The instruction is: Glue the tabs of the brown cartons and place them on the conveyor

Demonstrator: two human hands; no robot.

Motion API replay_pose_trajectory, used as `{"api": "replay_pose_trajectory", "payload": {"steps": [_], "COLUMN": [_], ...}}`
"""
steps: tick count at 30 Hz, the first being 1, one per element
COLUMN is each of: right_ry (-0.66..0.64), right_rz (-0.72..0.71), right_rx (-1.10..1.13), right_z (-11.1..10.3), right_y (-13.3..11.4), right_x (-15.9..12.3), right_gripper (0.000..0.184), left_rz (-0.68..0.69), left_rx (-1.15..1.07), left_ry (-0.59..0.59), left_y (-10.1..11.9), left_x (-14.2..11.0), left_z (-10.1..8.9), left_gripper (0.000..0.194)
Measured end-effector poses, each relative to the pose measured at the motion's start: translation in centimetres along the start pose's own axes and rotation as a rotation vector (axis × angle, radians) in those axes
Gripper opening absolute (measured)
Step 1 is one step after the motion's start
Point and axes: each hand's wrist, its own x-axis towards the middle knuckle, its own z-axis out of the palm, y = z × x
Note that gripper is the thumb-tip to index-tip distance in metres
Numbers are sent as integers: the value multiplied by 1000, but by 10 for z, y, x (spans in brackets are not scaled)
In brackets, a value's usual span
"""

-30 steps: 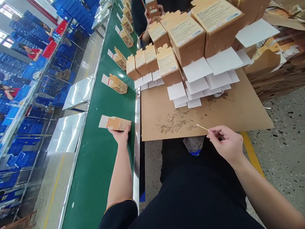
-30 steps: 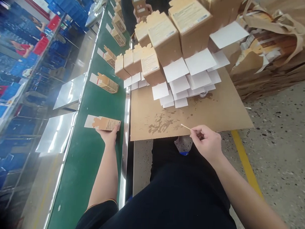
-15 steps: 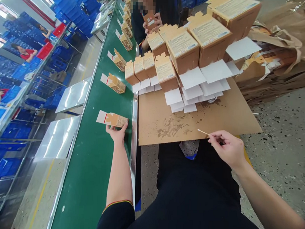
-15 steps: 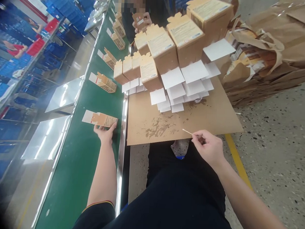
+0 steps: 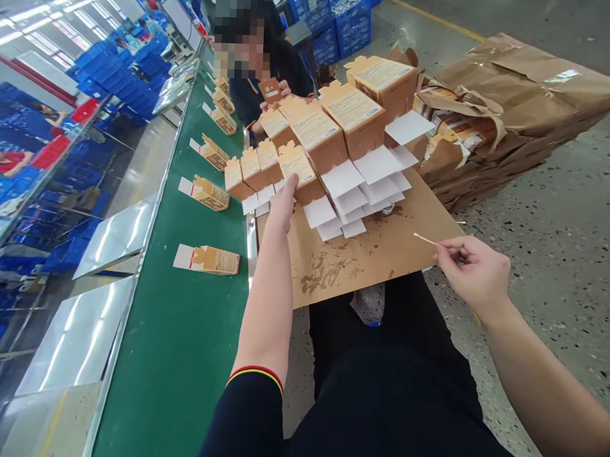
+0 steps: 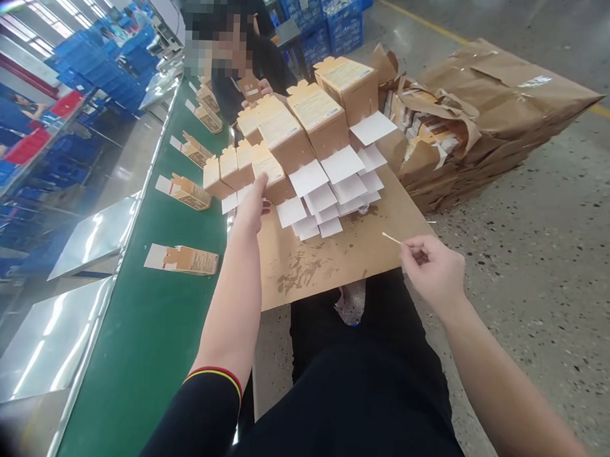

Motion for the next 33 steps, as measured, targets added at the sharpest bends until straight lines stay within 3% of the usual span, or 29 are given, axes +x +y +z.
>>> {"api": "replay_pose_trajectory", "payload": {"steps": [3,5,7,11,15,19,22,26,30,33], "right_ry": [-44,-113,-195,-336,-391,-395,-309,-170,-353,-469], "right_rz": [13,18,-1,-95,-116,-106,-77,-47,-95,-131], "right_rx": [-67,-113,-177,-342,-386,-401,-341,-36,238,280], "right_z": [6,14,26,56,79,74,53,36,65,98], "right_y": [-8,-14,-21,-32,-38,-36,-27,-18,-27,-38], "right_x": [25,50,78,121,135,134,116,54,-22,-56], "right_gripper": [9,3,7,18,27,21,13,5,14,17], "left_rz": [-129,-121,-122,-125,-118,-146,-160,-194,-223,-181], "left_rx": [12,0,-11,-158,-346,-318,-292,-281,-249,-212], "left_ry": [-7,29,38,-52,-150,-180,-114,-77,-83,-89], "left_y": [0,-1,-1,-4,-18,-46,-67,-84,-92,-92], "left_x": [-9,-23,-40,-85,-144,-187,-198,-194,-187,-187], "left_z": [1,-10,-20,-37,-57,-76,-82,-76,-67,-64], "left_gripper": [46,41,38,44,57,69,81,89,89,85]}}
